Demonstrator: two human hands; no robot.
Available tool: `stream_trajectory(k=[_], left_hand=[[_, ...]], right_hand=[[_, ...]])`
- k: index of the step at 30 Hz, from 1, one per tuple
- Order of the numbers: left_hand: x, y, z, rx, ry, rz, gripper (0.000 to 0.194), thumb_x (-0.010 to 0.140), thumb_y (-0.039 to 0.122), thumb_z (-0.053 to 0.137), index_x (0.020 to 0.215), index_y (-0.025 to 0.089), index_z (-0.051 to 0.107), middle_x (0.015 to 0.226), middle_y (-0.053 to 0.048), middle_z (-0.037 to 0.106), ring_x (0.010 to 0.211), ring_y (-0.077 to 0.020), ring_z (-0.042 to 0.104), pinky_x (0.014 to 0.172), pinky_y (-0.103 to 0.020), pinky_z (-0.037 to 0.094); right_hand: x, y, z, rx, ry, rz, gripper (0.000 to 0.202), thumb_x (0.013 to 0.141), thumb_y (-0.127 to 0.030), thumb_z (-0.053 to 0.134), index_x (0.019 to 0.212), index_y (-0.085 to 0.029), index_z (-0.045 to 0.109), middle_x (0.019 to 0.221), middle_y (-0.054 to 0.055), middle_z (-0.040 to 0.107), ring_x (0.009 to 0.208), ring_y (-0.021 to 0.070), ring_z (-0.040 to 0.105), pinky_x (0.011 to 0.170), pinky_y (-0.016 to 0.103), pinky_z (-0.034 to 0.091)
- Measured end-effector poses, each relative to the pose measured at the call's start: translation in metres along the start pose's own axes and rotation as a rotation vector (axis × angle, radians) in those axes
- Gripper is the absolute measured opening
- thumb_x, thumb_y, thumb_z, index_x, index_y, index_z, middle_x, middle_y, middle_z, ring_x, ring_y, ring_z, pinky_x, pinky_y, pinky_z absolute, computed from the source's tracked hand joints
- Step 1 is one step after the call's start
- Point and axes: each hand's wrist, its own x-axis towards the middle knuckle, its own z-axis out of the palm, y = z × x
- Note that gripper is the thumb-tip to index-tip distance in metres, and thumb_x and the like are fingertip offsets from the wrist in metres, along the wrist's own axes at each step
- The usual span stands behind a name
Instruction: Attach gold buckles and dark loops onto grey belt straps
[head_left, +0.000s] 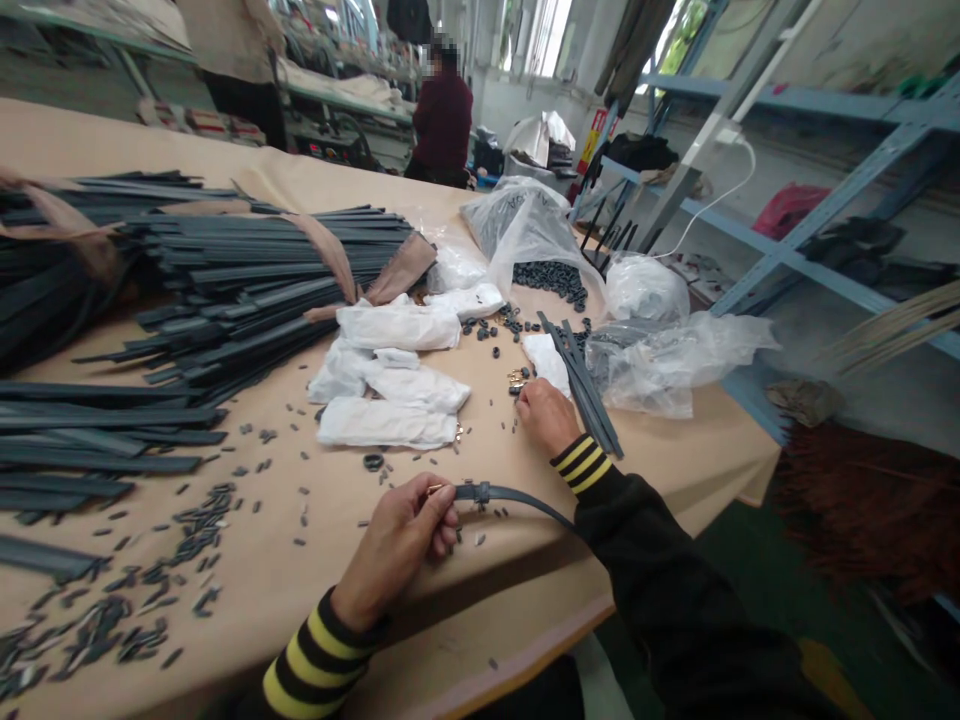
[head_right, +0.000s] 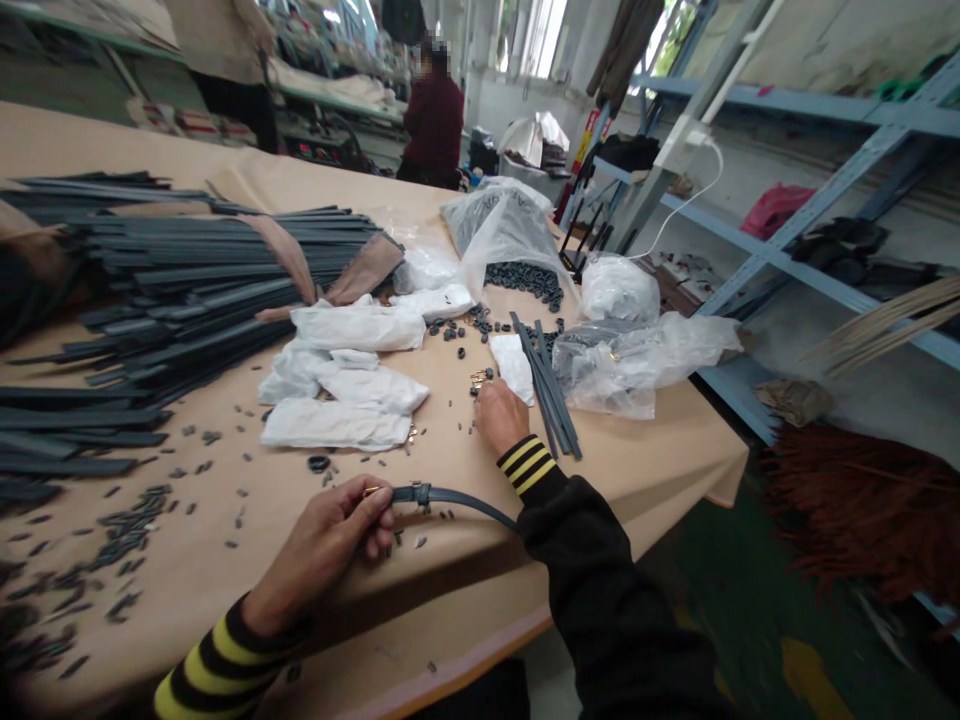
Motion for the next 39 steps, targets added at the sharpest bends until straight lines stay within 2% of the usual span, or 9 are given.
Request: stream_trajectory(k=[3,5,7,9,15,20,26,34,39], left_hand=[[-0.001,-0.003,0.0,-0.016,0.033,0.025,0.027,0.081,0.038,0.047,0.069,0.014,0.049,0.051,0.002,0.056,0.04,-0.0074,0.049,0.042,-0.018,0.04],[-0.002,-0.004,0.0,-0.02,0.05,0.045,0.027,0.081,0.038,0.046,0.071,0.013,0.049,0.052,0.002,0.056,0.041,-0.0072,0.049,0.042,-0.018,0.04],[-0.004,-0.006,0.002,-0.025,0.065,0.065,0.027,0.082,0.038,0.046,0.072,0.013,0.049,0.053,0.002,0.056,0.041,-0.007,0.049,0.042,-0.018,0.04],[-0.006,-0.008,0.005,-0.041,0.07,0.079,0.026,0.081,0.038,0.047,0.074,0.013,0.05,0.055,0.002,0.057,0.042,-0.0071,0.049,0.042,-0.018,0.04],[-0.016,-0.011,0.017,-0.114,0.105,0.109,0.022,0.08,0.034,0.049,0.076,0.013,0.05,0.057,0.002,0.057,0.042,-0.0067,0.049,0.041,-0.018,0.04],[-0.019,-0.011,0.018,-0.111,0.109,0.137,0.021,0.08,0.034,0.049,0.076,0.013,0.049,0.056,0.002,0.056,0.042,-0.0068,0.05,0.041,-0.018,0.041],[-0.018,-0.012,0.024,-0.075,0.214,0.192,0.019,0.08,0.034,0.05,0.076,0.015,0.05,0.056,0.004,0.055,0.044,-0.0078,0.052,0.043,-0.019,0.043],[-0.021,-0.015,0.019,-0.057,0.065,0.186,0.019,0.082,0.032,0.046,0.078,0.014,0.051,0.057,0.004,0.054,0.046,-0.0067,0.05,0.043,-0.017,0.041],[-0.022,-0.014,0.02,-0.017,0.048,0.186,0.024,0.084,0.035,0.041,0.075,0.014,0.052,0.053,0.004,0.052,0.042,-0.0067,0.047,0.042,-0.018,0.04]], right_hand=[[-0.026,-0.013,-0.016,0.173,-0.069,-0.053,0.012,0.081,-0.021,0.048,0.076,-0.014,0.055,0.078,0.005,0.059,0.073,0.0145,0.057,0.07,0.026,0.046],[-0.053,-0.024,-0.021,0.503,-0.198,-0.047,0.015,0.082,-0.027,0.047,0.077,-0.014,0.053,0.07,0.001,0.057,0.063,0.0111,0.057,0.061,0.023,0.048],[-0.08,-0.033,-0.019,0.856,-0.309,0.04,0.015,0.08,-0.029,0.05,0.078,-0.014,0.052,0.067,0.0,0.057,0.061,0.0109,0.058,0.06,0.024,0.05],[-0.1,-0.04,-0.012,1.012,-0.315,0.148,0.017,0.077,-0.03,0.054,0.077,-0.013,0.052,0.067,0.001,0.058,0.063,0.0123,0.059,0.063,0.027,0.052],[-0.113,-0.045,0.014,1.031,-0.167,0.258,0.018,0.076,-0.032,0.055,0.075,-0.014,0.051,0.067,0.004,0.061,0.064,0.0149,0.062,0.063,0.029,0.052],[-0.115,-0.045,0.015,1.031,-0.162,0.199,0.014,0.077,-0.029,0.054,0.076,-0.015,0.052,0.067,0.002,0.059,0.063,0.0136,0.06,0.062,0.026,0.05],[-0.12,-0.046,0.012,0.859,-0.139,0.101,0.012,0.078,-0.026,0.052,0.074,-0.015,0.054,0.067,0.002,0.057,0.063,0.0124,0.054,0.061,0.024,0.045],[-0.117,-0.046,0.02,1.169,-0.192,0.19,0.017,0.07,-0.025,0.062,0.081,-0.016,0.051,0.069,-0.001,0.057,0.062,0.0121,0.058,0.06,0.025,0.047],[-0.115,-0.044,0.017,1.051,-0.21,0.068,0.012,0.073,-0.024,0.061,0.08,-0.014,0.06,0.069,0.001,0.061,0.066,0.0129,0.058,0.065,0.026,0.046]])
